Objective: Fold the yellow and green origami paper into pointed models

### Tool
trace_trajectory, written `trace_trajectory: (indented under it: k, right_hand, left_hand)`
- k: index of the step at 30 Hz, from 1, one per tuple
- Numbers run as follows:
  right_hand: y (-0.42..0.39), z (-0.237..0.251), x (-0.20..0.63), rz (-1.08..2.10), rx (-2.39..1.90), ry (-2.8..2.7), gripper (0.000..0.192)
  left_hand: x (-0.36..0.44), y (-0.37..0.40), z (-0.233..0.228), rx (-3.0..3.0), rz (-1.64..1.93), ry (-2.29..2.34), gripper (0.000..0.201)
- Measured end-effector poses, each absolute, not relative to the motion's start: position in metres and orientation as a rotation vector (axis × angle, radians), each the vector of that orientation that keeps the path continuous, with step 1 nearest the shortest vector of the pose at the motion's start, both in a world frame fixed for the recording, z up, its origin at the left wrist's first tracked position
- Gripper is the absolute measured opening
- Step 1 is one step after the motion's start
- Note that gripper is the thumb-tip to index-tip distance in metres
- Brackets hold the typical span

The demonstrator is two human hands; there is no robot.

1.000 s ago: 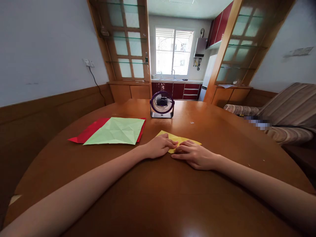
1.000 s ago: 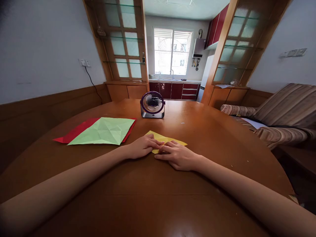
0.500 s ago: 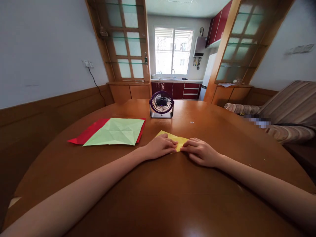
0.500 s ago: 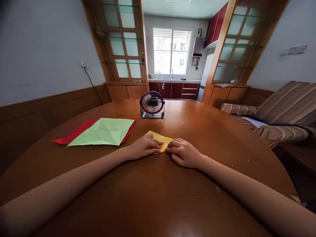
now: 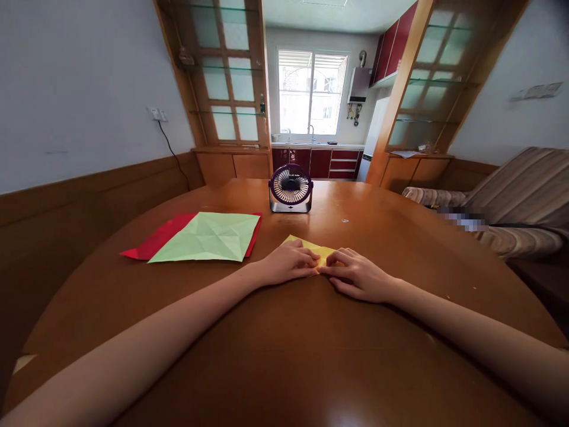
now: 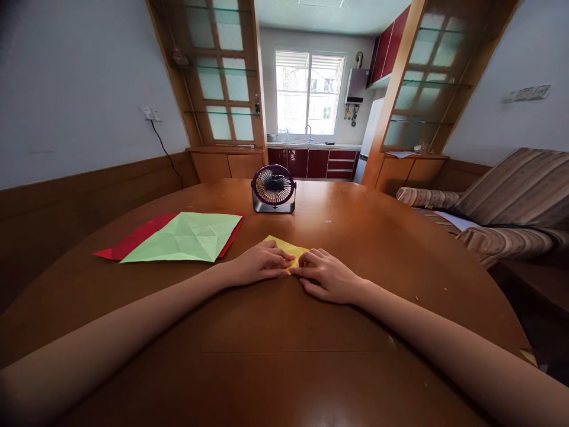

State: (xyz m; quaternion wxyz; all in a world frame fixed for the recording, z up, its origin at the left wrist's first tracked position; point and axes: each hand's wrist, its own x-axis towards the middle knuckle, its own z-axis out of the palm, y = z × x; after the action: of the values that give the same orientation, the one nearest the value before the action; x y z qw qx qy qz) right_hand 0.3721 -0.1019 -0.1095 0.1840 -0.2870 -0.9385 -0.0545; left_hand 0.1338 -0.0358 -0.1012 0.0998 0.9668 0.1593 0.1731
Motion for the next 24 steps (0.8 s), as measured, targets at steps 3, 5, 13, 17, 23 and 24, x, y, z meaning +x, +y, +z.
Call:
trace_trajectory:
  k: [3, 5, 13, 17, 23, 24]
  right_hand:
    - [-0.1014, -0.1099, 0.3728, -0.159, -0.791, -2.662, 0.034]
    - [-0.1013, -0.1101, 0.373, -0.167, -0.767, -2.675, 0.036]
    - [-0.1023, -0.1085, 0.3688, -0.288, -0.764, -2.713, 0.034]
    - [-0.1038, -0.1076, 0.3658, -0.394, -0.737, -2.699, 0.031]
    - [-0.1046, -0.1086, 0.3676, -0.452, -0.74, -2.65, 0.027]
    - [-0.1043, -0.1093, 0.3685, -0.455, -0.744, -2.647, 0.027]
  left_hand:
    - [0.1336, -0.0325, -0.1017, 2.881, 0.484, 0.45, 0.023]
    - [0.1335, -0.0311, -0.1015, 2.892, 0.471, 0.45, 0.024]
    - [0.1326, -0.0327, -0.0997, 2.914, 0.443, 0.446, 0.024]
    - [0.1325, -0.032, -0.1017, 2.908, 0.46, 0.449, 0.023]
    - [0.1317, -0.0314, -0.1027, 2.935, 0.451, 0.454, 0.021]
    - [0.1315, -0.0318, -0.1024, 2.937, 0.447, 0.455, 0.021]
